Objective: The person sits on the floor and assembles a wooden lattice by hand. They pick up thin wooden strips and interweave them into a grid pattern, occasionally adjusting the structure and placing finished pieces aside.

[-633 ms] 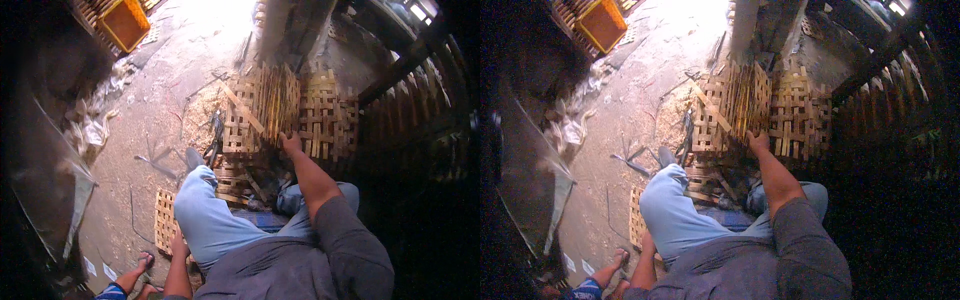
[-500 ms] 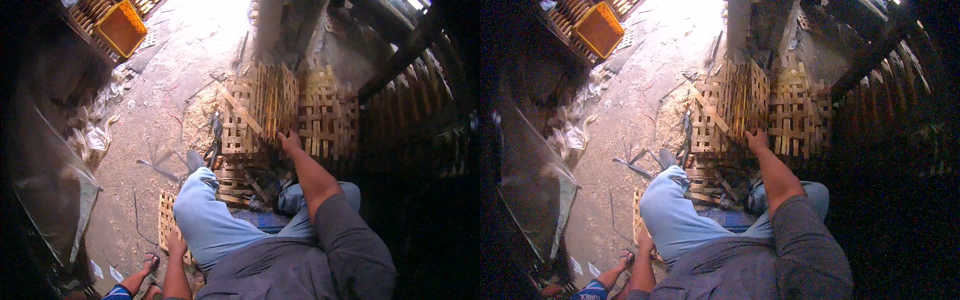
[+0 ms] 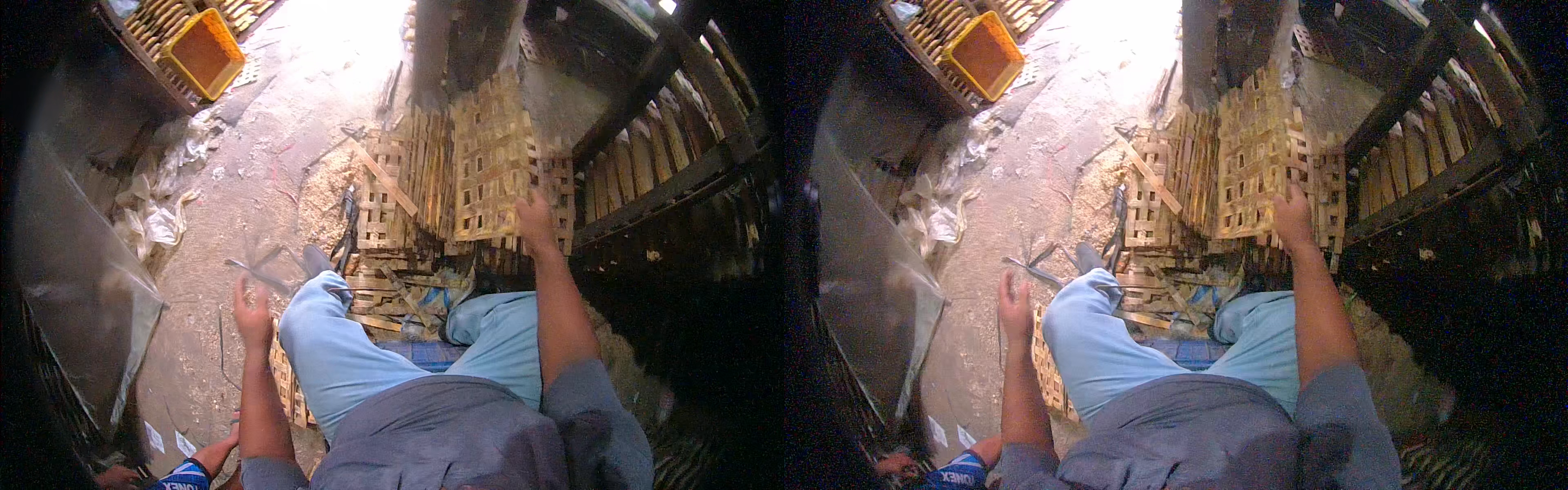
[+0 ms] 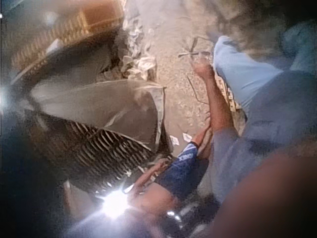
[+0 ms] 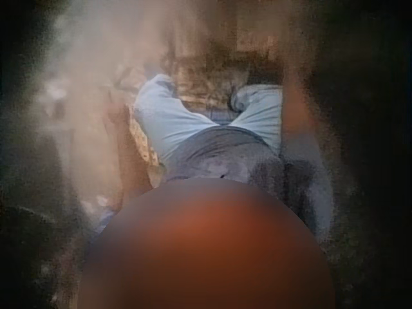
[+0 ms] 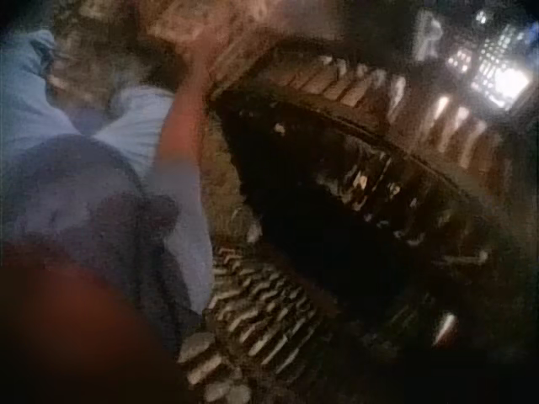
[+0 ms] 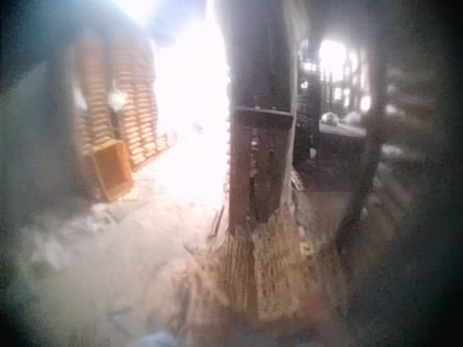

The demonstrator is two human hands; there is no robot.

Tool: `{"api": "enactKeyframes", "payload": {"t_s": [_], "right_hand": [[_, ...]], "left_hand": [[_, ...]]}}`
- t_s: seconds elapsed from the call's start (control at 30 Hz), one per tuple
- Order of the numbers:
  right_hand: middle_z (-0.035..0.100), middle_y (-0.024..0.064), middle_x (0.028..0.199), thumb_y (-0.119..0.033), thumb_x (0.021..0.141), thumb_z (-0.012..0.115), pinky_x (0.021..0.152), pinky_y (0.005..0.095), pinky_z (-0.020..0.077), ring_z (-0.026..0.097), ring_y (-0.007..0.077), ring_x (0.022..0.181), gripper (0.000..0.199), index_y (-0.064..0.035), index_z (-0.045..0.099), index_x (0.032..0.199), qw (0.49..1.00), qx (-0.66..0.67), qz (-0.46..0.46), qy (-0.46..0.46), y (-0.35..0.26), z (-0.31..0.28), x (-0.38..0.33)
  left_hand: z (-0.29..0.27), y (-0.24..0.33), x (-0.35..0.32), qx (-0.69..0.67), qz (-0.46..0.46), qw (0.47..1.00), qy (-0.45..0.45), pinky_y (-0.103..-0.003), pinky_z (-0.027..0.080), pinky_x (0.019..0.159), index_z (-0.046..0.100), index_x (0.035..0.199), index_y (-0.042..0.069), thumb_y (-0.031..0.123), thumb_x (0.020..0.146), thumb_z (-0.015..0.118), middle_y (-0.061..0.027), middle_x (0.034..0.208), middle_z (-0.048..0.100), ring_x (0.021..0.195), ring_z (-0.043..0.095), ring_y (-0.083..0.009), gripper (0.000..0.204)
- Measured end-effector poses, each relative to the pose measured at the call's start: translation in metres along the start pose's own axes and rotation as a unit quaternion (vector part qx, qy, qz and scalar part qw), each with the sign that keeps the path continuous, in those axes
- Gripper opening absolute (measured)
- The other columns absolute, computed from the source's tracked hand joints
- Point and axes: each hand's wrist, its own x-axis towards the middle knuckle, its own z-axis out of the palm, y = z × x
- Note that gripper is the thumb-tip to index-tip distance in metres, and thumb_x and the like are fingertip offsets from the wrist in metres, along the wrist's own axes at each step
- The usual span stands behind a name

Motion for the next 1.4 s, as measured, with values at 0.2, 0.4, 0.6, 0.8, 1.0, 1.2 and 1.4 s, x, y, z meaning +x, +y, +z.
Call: {"api": "enactKeyframes", "payload": {"t_s": [0.2, 0.4, 0.6, 0.8, 1.0, 1.2, 1.4], "right_hand": [[0.064, 0.0183, 0.107, -0.011, 0.095, 0.054, 0.075, 0.0442, 0.0592, 0.070, 0.0274, 0.087, 0.039, -0.0022, 0.043, 0.131, 0.834, 0.500, 0.081, -0.220, -0.032, 0.004, -0.067], [0.063, 0.0138, 0.098, -0.011, 0.095, 0.055, 0.070, 0.0382, 0.0582, 0.067, 0.0214, 0.074, 0.041, -0.0051, 0.037, 0.131, 0.818, 0.499, 0.077, -0.274, -0.030, 0.049, -0.103], [0.062, 0.0114, 0.096, -0.012, 0.096, 0.055, 0.069, 0.0331, 0.0560, 0.064, 0.0169, 0.074, 0.044, -0.0035, 0.032, 0.132, 0.825, 0.471, 0.054, -0.308, -0.023, 0.070, -0.125], [0.063, 0.0083, 0.104, -0.020, 0.096, 0.063, 0.089, 0.0324, 0.0474, 0.063, 0.0175, 0.092, 0.052, 0.0036, 0.039, 0.134, 0.946, 0.101, -0.101, -0.290, 0.007, 0.026, -0.084], [0.054, 0.0114, 0.135, -0.024, 0.093, 0.065, 0.107, 0.0358, 0.0399, 0.050, 0.0218, 0.126, 0.048, -0.0025, 0.052, 0.134, 0.903, 0.060, -0.146, -0.399, 0.004, 0.027, -0.029], [0.054, 0.0156, 0.135, -0.029, 0.103, 0.045, 0.106, 0.0336, 0.0402, 0.047, 0.0254, 0.130, 0.044, -0.0022, 0.049, 0.137, 0.878, 0.068, -0.425, -0.207, -0.104, 0.068, -0.006], [0.067, 0.0144, 0.107, -0.027, 0.098, 0.050, 0.087, 0.0356, 0.0486, 0.062, 0.0210, 0.101, 0.033, 0.0002, 0.065, 0.109, 0.865, 0.084, -0.172, -0.463, -0.045, 0.157, -0.005]], "left_hand": [[0.115, 0.111, -0.020, -0.361, -0.141, 0.856, -0.343, -0.030, 0.050, 0.092, 0.045, 0.138, 0.004, 0.030, 0.098, 0.060, -0.0087, 0.125, 0.057, 0.114, 0.055, -0.0158, 0.050], [0.118, 0.126, -0.053, -0.455, -0.144, 0.831, -0.286, -0.029, 0.050, 0.066, 0.052, 0.120, 0.009, 0.036, 0.100, 0.054, -0.0008, 0.093, 0.060, 0.077, 0.056, -0.0101, 0.033], [0.092, 0.127, -0.076, -0.416, -0.159, 0.872, -0.204, -0.025, 0.040, 0.051, 0.051, 0.105, 0.012, 0.030, 0.102, 0.052, 0.0058, 0.073, 0.044, 0.057, 0.043, -0.0059, 0.018], [0.058, 0.127, 0.013, -0.606, -0.005, 0.776, -0.176, -0.035, 0.047, 0.085, 0.052, 0.127, 0.009, 0.055, 0.094, 0.055, -0.0071, 0.114, 0.060, 0.103, 0.058, -0.0193, 0.057], [0.026, 0.149, 0.046, -0.570, 0.031, 0.813, -0.115, -0.046, 0.053, 0.087, 0.057, 0.118, 0.004, 0.035, 0.100, 0.053, -0.0143, 0.109, 0.066, 0.100, 0.065, -0.0296, 0.036], [0.068, 0.094, 0.028, -0.497, 0.095, 0.859, -0.074, -0.045, 0.053, 0.089, 0.057, 0.116, 0.001, 0.024, 0.098, 0.058, -0.0143, 0.108, 0.066, 0.101, 0.065, -0.0305, 0.029], [0.045, 0.071, 0.047, -0.504, -0.045, 0.849, 0.153, -0.033, 0.049, 0.087, 0.060, 0.111, 0.001, 0.028, 0.095, 0.065, -0.0099, 0.110, 0.064, 0.097, 0.061, -0.0195, 0.031]]}}
